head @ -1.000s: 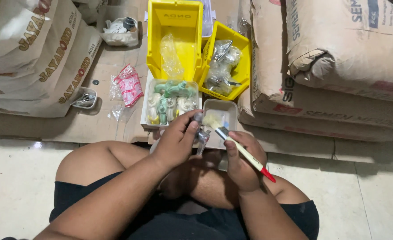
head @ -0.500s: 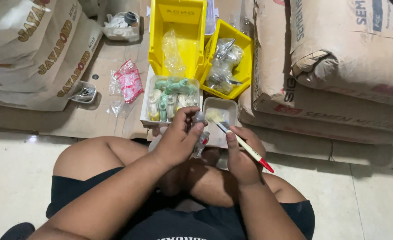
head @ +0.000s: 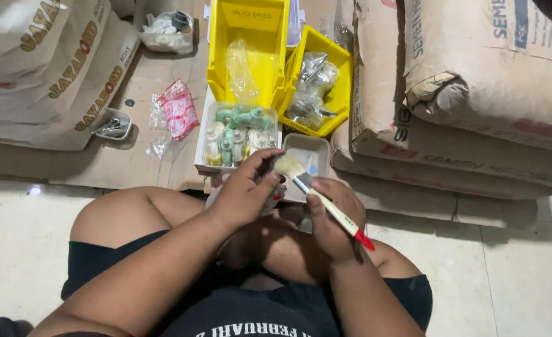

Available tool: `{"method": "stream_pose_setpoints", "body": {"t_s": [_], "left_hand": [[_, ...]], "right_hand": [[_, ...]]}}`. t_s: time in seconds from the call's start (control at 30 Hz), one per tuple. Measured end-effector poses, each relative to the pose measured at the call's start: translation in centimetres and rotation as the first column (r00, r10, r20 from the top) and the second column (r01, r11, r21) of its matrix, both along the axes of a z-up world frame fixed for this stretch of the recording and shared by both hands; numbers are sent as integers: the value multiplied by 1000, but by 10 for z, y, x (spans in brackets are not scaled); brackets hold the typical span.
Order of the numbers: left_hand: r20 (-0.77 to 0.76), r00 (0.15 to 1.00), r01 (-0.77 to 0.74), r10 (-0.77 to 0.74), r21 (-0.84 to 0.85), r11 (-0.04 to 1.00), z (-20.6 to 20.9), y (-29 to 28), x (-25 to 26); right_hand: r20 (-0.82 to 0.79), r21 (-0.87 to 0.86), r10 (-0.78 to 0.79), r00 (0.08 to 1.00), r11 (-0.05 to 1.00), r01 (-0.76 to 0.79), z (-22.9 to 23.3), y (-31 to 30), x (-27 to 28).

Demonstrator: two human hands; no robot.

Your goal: Cleaning small hardware parts with a brush after removing them from plastic bags

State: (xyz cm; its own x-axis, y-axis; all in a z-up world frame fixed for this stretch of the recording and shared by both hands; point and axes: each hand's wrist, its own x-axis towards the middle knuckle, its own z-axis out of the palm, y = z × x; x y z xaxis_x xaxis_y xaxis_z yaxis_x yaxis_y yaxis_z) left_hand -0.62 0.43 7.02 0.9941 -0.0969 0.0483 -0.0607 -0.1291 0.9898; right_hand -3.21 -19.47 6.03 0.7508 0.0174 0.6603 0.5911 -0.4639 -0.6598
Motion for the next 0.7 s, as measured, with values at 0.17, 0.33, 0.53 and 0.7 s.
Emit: {"method": "stream_pose_setpoints", "body": {"t_s": [0.17,0.33,0.53,0.7], "left_hand": [[-144,986,76,-83,-59,995,-12,5,-2],[-272,930,254,-246,-9,967,6,17,-6],[-315,933,187,-172,18,982,24,19,-9],[-223,962,149,-155,-40,988,42,24,0]], "right_hand": [[-26,54,-66,997,996,67,12,-4,-4],[-121,88,8,993,996,2,30,4,-10],[-180,110,-1,984,994,21,49,-2,-14],[-186,72,-8,983,997,22,39,-5,-2]]}}
